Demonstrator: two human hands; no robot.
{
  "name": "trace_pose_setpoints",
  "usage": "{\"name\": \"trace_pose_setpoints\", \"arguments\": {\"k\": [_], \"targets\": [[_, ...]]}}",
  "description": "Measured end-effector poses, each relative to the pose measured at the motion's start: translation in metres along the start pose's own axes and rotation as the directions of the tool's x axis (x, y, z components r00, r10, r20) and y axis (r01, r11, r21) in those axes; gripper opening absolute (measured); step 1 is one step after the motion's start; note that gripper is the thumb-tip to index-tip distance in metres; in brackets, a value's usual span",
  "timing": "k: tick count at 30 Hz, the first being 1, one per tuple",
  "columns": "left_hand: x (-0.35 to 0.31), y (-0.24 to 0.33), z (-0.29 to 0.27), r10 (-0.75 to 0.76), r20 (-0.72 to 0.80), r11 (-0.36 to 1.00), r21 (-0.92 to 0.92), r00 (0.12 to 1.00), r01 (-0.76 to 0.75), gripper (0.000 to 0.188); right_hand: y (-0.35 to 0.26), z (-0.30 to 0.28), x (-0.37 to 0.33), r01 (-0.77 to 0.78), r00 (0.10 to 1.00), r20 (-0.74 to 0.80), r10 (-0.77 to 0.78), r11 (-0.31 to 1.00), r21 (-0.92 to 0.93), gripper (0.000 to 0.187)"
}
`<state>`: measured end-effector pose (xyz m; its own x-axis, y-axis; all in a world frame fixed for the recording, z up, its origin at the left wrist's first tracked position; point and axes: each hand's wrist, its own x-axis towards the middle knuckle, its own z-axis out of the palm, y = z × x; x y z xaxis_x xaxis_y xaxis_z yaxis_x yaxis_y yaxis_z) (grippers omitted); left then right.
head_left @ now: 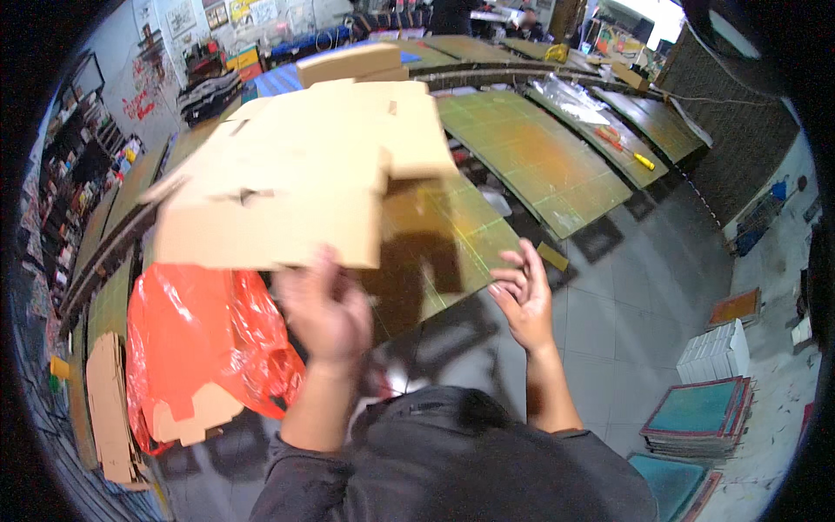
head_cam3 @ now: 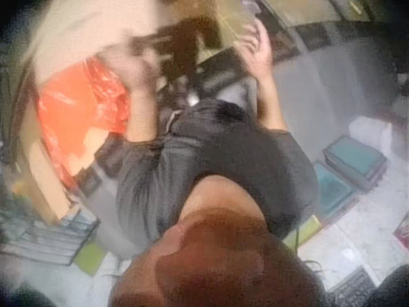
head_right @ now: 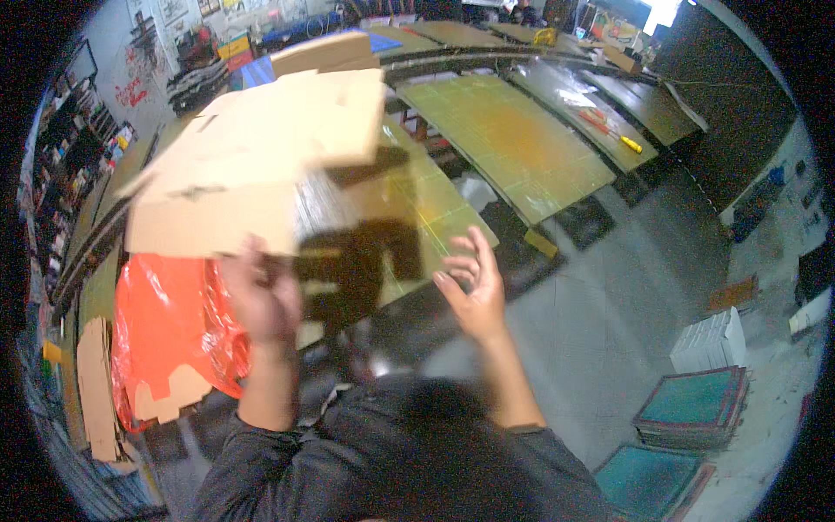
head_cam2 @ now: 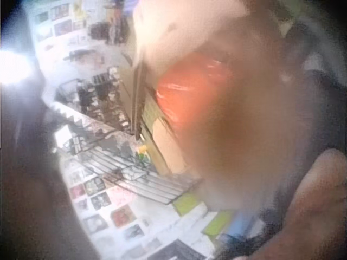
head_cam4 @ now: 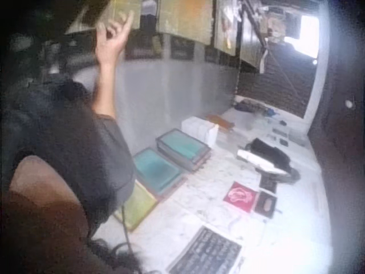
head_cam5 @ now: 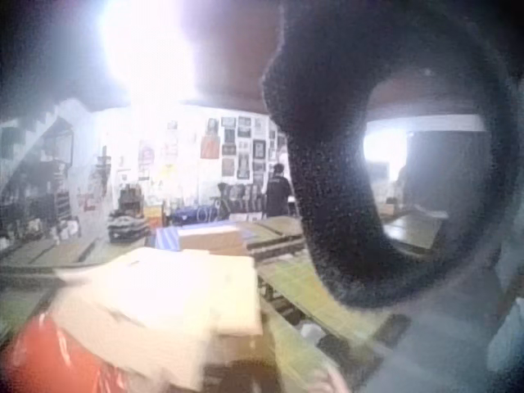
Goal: The person repeatedly folds flat cardboard pieces into small rectangular boxes by hand and stacks them on a workbench. The person handles the cardboard pieces one at a time, folding the flaps and tucking them to form the box shape.
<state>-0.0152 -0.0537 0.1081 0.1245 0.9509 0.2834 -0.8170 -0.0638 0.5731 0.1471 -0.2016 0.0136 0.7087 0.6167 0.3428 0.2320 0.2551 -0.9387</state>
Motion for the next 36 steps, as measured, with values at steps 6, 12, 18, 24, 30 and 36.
{"name": "trace_pose_setpoints", "arguments": {"k": [6,12,18,24,30,36], "targets": [[-0.11,-0.088,-0.069,-0.73,0.105,0.673,0.28,0.675,0.685,0.018,0.054,-0.029,0.026,0.228,0.967,0.19,-0.17,0.91,-0.347,0.093],[-0.088,-0.075,-0.111,-0.842,0.224,0.416,0.848,0.491,0.327,0.013,0.072,-0.067,0.028,0.216,0.947,0.303,-0.104,0.904,-0.368,0.024],[-0.075,-0.031,-0.16,-0.126,0.077,0.196,0.979,0.989,-0.051,0.021,0.066,-0.102,0.054,0.235,0.911,0.379,-0.165,0.961,-0.146,0.02],[-0.044,-0.035,-0.147,-0.321,0.406,-0.037,0.897,0.856,-0.44,0.049,0.078,-0.109,0.068,0.284,0.871,0.469,-0.143,0.927,-0.244,0.021],[-0.035,-0.022,-0.166,-0.44,0.489,-0.012,0.836,0.753,-0.549,0.044,0.072,-0.103,0.067,0.295,0.942,0.259,-0.211,0.89,-0.348,0.045],[-0.034,-0.027,-0.135,-0.394,0.441,0.033,0.884,0.806,-0.467,0.034,0.079,-0.106,0.061,0.316,0.922,0.334,-0.197,0.881,-0.353,0.054]]}}
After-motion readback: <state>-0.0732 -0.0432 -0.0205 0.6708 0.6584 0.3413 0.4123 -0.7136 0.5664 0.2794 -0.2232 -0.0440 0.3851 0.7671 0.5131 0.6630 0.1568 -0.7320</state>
